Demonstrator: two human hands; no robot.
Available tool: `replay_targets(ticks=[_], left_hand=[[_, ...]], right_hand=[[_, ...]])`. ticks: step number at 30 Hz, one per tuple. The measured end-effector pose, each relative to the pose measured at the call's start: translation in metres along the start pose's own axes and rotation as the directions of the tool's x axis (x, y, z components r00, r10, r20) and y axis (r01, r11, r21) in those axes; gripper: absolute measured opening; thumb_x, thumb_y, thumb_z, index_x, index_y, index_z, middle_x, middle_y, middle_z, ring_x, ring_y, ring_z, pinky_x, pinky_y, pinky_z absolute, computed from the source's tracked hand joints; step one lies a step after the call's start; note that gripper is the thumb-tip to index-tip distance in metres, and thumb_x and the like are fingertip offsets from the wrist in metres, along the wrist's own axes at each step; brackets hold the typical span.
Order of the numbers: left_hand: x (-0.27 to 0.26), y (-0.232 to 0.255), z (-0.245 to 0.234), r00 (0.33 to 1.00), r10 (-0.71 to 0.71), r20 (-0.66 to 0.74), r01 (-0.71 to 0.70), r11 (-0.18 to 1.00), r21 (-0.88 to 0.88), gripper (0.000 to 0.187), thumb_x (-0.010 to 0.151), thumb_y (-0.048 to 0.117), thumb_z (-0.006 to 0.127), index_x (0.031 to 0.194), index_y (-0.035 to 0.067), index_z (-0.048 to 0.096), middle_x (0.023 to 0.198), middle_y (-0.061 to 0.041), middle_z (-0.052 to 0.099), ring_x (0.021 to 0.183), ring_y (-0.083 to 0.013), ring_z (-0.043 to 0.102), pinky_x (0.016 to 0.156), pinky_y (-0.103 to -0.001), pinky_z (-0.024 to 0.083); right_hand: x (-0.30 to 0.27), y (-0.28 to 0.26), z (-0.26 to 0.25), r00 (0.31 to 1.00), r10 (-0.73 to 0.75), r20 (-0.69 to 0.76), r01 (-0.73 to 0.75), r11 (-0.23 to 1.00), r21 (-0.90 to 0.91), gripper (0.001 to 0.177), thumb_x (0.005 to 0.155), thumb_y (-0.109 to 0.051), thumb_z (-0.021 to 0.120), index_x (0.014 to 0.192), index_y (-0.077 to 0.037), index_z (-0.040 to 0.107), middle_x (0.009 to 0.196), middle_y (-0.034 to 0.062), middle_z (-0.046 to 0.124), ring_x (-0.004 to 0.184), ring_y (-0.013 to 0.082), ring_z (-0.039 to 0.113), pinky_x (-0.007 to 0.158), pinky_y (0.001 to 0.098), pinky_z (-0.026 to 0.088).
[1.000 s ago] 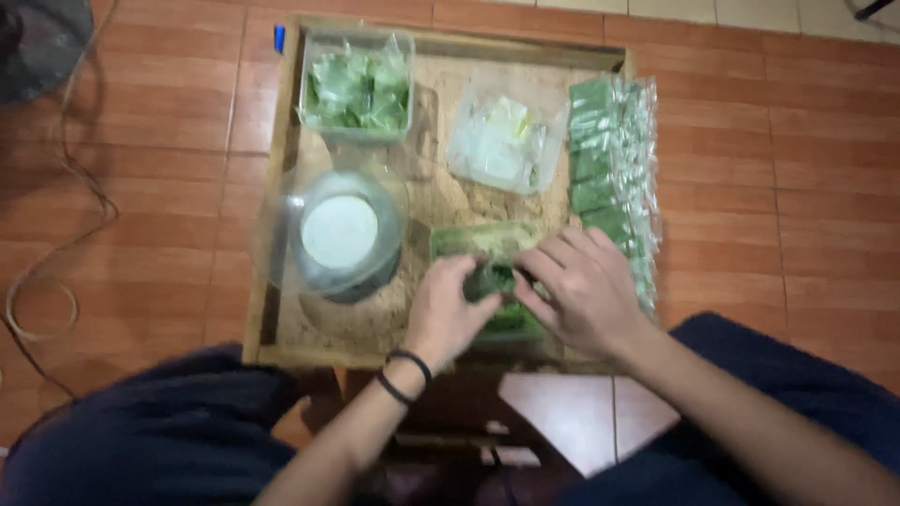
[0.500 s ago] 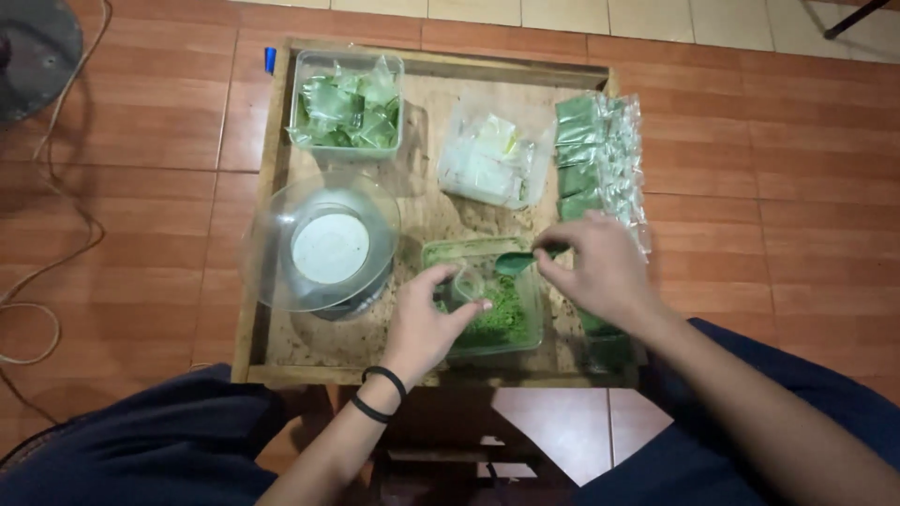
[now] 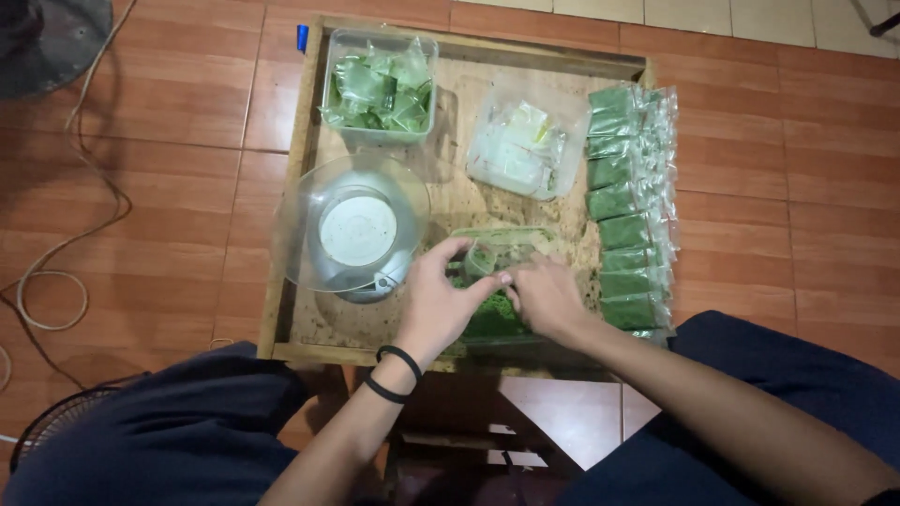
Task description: Packaging green leafy material into small plastic bags using a small cup on a wooden tray.
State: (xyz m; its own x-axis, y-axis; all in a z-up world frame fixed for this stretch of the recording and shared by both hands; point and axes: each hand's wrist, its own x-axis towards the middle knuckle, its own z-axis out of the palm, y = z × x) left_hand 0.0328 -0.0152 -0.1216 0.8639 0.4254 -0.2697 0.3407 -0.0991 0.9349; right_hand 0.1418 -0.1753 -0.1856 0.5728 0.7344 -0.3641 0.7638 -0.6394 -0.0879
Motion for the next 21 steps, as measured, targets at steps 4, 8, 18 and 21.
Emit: replay_targets(ticks=[4,8,18,21], left_hand=[[-0.002,0.009,-0.007,0.999,0.008,0.032,-0.007,0.999,-0.031,0.045,0.075,0.023,0.087,0.114,0.004,0.073,0.11,-0.015,0.076,0.116,-0.0328,0.069,0.095,-0.041,0.057],[-0.004,0.01,-0.009,0.998,-0.023,0.052,0.022,1.0,0.005,0.049,0.076,0.028,0.087,0.116,0.004,0.072,0.111,-0.015,0.076,0.115,-0.0315,0.069,0.095,-0.041,0.057],[-0.005,0.014,-0.006,0.966,0.174,0.192,-0.252,0.797,0.549,0.045,0.087,0.025,0.079,0.122,0.0,0.068,0.114,-0.017,0.072,0.112,-0.0319,0.066,0.09,-0.04,0.058],[-0.006,0.019,0.001,0.961,0.155,0.231,-0.269,0.728,0.631,0.044,0.089,0.026,0.077,0.123,0.0,0.066,0.116,-0.019,0.07,0.112,-0.033,0.064,0.09,-0.042,0.056]], right_hand=[[0.009,0.004,0.012,0.999,0.02,0.03,-0.024,0.993,0.119,0.024,0.091,-0.032,0.063,0.083,-0.011,0.069,0.082,0.0138,0.073,0.092,0.0369,0.068,0.085,0.0515,0.057],[0.003,0.007,-0.007,0.998,0.067,0.004,-0.066,0.956,0.286,0.027,0.099,-0.027,0.054,0.085,-0.011,0.07,0.082,0.0142,0.073,0.09,0.0364,0.071,0.085,0.0499,0.057],[-0.034,0.05,-0.047,0.935,0.084,-0.345,0.037,0.943,0.331,0.014,0.093,-0.021,0.062,0.086,-0.012,0.07,0.083,0.0137,0.072,0.09,0.0382,0.068,0.085,0.0472,0.053],[-0.046,0.052,-0.068,0.904,0.106,-0.414,0.031,0.95,0.311,0.013,0.092,-0.02,0.062,0.087,-0.014,0.072,0.073,0.0078,0.067,0.083,0.0329,0.066,0.081,0.0407,0.051]])
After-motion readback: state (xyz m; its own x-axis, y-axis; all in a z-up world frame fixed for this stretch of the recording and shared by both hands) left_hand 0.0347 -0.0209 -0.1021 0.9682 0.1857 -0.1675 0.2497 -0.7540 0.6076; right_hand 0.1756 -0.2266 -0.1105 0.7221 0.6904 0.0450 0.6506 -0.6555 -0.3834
